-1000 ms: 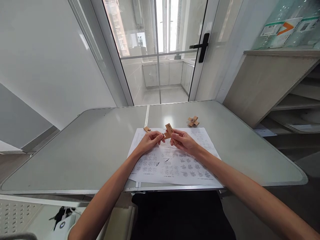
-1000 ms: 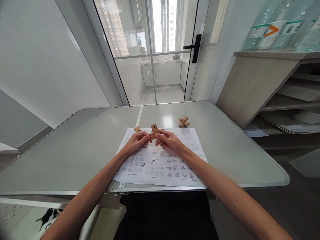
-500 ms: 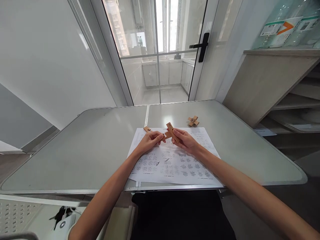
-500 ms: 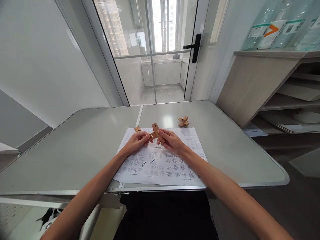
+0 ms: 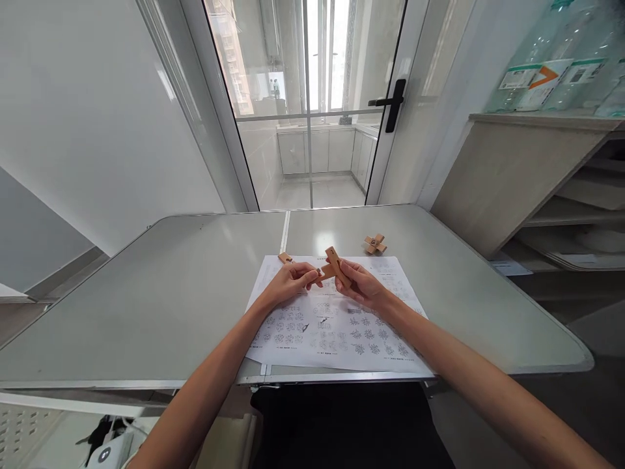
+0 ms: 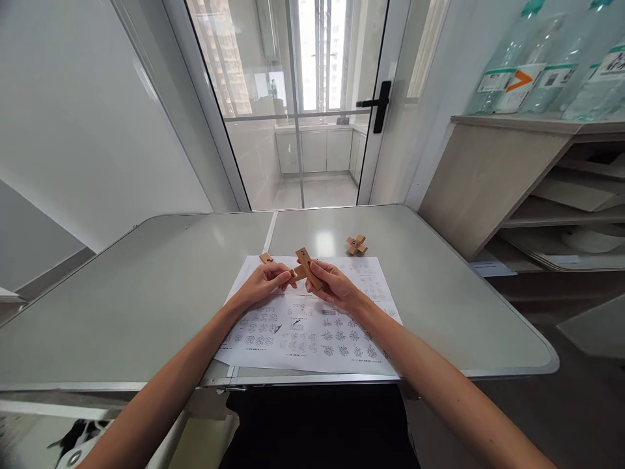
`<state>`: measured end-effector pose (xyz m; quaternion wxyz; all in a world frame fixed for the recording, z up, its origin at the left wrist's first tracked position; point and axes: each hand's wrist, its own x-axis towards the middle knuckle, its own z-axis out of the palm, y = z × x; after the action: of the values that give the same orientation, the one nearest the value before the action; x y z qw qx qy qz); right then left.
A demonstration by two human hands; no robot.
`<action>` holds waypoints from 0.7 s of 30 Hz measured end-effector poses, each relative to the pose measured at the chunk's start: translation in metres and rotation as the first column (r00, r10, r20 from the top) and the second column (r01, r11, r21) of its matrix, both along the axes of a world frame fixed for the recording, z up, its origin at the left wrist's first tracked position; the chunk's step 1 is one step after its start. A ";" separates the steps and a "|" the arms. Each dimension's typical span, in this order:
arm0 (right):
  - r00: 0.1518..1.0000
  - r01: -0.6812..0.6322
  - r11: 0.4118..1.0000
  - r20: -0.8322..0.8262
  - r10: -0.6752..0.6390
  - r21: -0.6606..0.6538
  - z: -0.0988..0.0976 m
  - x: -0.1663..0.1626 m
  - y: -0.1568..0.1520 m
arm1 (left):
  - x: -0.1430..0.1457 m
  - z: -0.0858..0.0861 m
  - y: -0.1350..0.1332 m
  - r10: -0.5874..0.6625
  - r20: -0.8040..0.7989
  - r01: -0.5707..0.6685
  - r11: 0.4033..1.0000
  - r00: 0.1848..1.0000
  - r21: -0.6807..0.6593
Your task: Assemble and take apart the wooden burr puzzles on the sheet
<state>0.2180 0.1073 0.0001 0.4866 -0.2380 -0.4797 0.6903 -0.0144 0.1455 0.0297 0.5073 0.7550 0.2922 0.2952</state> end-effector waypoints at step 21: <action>0.934 0.223 0.968 0.259 -0.247 0.117 0.006 -0.007 -0.001 | 0.001 -0.012 0.000 0.116 -0.067 -0.109 0.989 0.991 0.101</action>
<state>0.2108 0.1064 0.0059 0.5050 -0.3649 -0.5391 0.5667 -0.0129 0.1451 0.0180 0.4415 0.7714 0.3380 0.3094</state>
